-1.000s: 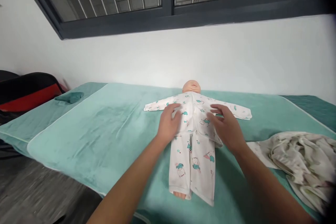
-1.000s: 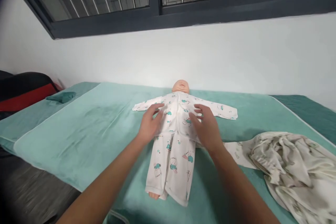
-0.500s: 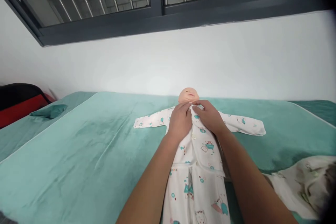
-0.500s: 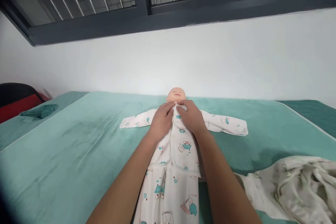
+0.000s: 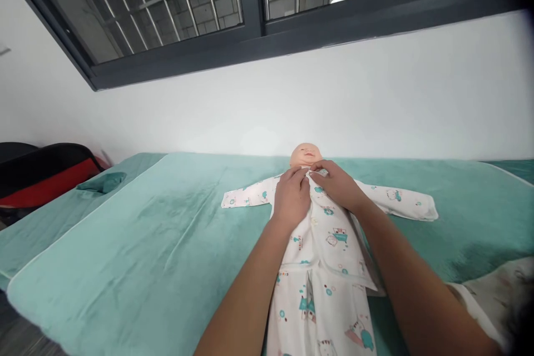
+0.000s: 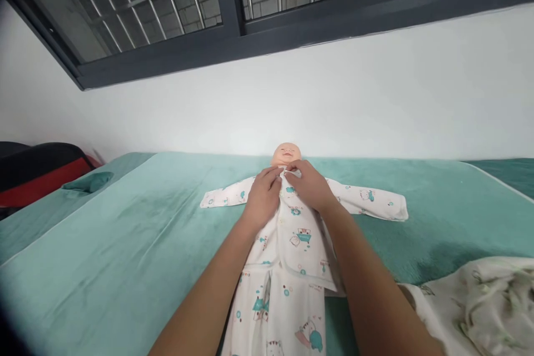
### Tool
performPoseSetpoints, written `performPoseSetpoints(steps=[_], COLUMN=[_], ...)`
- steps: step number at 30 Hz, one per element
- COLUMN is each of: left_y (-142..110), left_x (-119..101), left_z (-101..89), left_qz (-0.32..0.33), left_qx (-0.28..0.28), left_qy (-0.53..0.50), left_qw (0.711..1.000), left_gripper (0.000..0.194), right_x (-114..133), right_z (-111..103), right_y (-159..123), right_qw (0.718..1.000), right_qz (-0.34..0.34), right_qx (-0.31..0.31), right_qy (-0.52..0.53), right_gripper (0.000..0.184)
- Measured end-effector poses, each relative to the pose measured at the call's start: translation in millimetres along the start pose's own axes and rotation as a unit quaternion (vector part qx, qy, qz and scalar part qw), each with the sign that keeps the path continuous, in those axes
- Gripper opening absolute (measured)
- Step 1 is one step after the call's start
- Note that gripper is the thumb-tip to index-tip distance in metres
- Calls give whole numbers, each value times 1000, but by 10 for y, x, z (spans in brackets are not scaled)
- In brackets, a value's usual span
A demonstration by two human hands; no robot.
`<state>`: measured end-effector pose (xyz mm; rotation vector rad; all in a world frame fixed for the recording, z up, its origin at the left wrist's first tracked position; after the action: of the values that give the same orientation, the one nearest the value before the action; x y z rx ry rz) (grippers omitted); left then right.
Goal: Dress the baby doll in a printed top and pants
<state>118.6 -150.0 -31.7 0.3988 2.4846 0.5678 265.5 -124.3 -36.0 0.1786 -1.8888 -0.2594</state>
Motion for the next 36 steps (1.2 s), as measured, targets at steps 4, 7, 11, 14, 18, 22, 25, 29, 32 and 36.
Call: performPoseSetpoints(steps=[4,7,11,14,18,22,25,29,32,36], left_y=[-5,-11,-11,-6,-7,-8,-5,-5,-12,-20], left_x=[25,39,48,44,36,35,31,27,31,41], left_z=[0,3,3,-9,-21,-19,-18,-23,-19,-9], left_qz=[0,-7,-20,-16,-16,-34,-36,-31,-28,-24], left_qx=[3,5,6,11,21,13,17,21,22,23], left_qy=[-13,-24,-35,-44,-46,-44,-46,-51,-52,-56], left_qw=[1000,1000,999,999,999,998,998,998,998,998], left_gripper=[40,40,38,39,40,38,38,39,40,40], right_x=[-23,-50,-79,-90,-85,-52,-25,-21,-36,-29], right_z=[-36,-39,-18,-2,-2,-22,-35,-31,-17,-20], right_y=[71,85,70,62,60,45,28,20,24,23], right_qw=[997,994,995,995,994,997,997,995,994,997], right_qz=[13,13,-6,-13,-18,-18,-4,6,-10,-24], right_qx=[50,55,6,-25,-25,1,11,-2,-7,9], right_qy=[50,95,103,100,101,80,77,96,111,78], right_gripper=[22,23,19,19,22,25,23,22,22,24])
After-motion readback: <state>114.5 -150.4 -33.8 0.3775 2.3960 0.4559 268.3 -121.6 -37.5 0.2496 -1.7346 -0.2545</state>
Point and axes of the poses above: each hand's wrist, its own y-axis towards the middle knuckle, its own z-axis out of the palm, x = y × z, the point moved 2 cm from there along y, towards the middle knuckle, and after that the axes turned 15 degrees about y, right-handed, at the moved point
